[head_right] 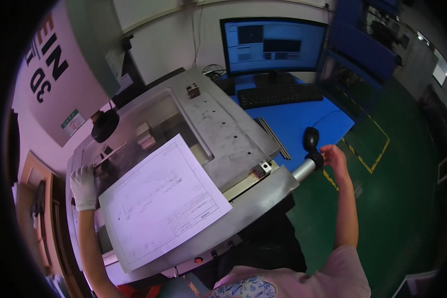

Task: Measure mechanical components using a 3D coordinate measuring machine while referencing a technical drawing.

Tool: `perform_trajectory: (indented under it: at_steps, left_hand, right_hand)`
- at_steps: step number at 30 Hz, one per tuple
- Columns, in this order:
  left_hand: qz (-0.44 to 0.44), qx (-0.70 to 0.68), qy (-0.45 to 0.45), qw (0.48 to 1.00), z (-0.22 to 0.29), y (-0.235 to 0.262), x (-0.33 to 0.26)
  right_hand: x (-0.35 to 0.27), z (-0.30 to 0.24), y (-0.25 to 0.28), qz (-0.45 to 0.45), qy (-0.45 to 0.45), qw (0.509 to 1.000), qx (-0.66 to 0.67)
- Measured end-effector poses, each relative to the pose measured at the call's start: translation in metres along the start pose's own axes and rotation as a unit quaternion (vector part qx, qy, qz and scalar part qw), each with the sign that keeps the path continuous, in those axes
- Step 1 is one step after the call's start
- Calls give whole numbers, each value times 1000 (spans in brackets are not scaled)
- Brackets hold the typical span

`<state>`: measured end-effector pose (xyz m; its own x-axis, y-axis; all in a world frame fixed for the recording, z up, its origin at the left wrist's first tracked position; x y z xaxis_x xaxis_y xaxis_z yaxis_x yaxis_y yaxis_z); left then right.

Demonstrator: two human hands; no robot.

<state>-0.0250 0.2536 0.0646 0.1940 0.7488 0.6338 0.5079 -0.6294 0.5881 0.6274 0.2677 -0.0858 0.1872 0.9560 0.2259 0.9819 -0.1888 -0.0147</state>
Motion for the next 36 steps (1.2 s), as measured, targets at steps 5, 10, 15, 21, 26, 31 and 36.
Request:
perform_trajectory:
  at_steps: [5,10,15,21,26,31,36]
  left_hand:
    - [-25,-15,12,999,2,-2,2]
    - [-16,-21,2,1000,9,5,6]
    - [-39,-44,55,997,11,24,7]
    - [-62,17,82,995,-49,70,-25]
    - [-17,44,318,947,-126,112,-74]
    - [-256,-74,435,860,-173,130,-218]
    - [-338,-249,613,669,-163,101,-257]
  right_hand:
    - [-8,-3,4,2,-3,1000,2]
    - [-13,-4,9,3,0,1000,5]
    - [-6,-1,10,-12,-8,1000,11]
    - [7,33,14,-16,14,999,42]
    - [16,58,51,-14,9,991,132]
    - [5,45,15,21,-20,995,95]
    - [15,57,-2,-7,4,994,112]
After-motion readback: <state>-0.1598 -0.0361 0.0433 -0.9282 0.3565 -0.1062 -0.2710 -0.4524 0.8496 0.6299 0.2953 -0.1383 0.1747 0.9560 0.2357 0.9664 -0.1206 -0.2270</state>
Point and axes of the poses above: each hand's wrist, its own x-axis towards the middle knuckle, its own y-axis out of the back of the hand, z = x × y, the point moved 3 cm from there along x, towards the middle knuckle, and after that the axes turned 9 degrees about y, right-handed, at the moved point
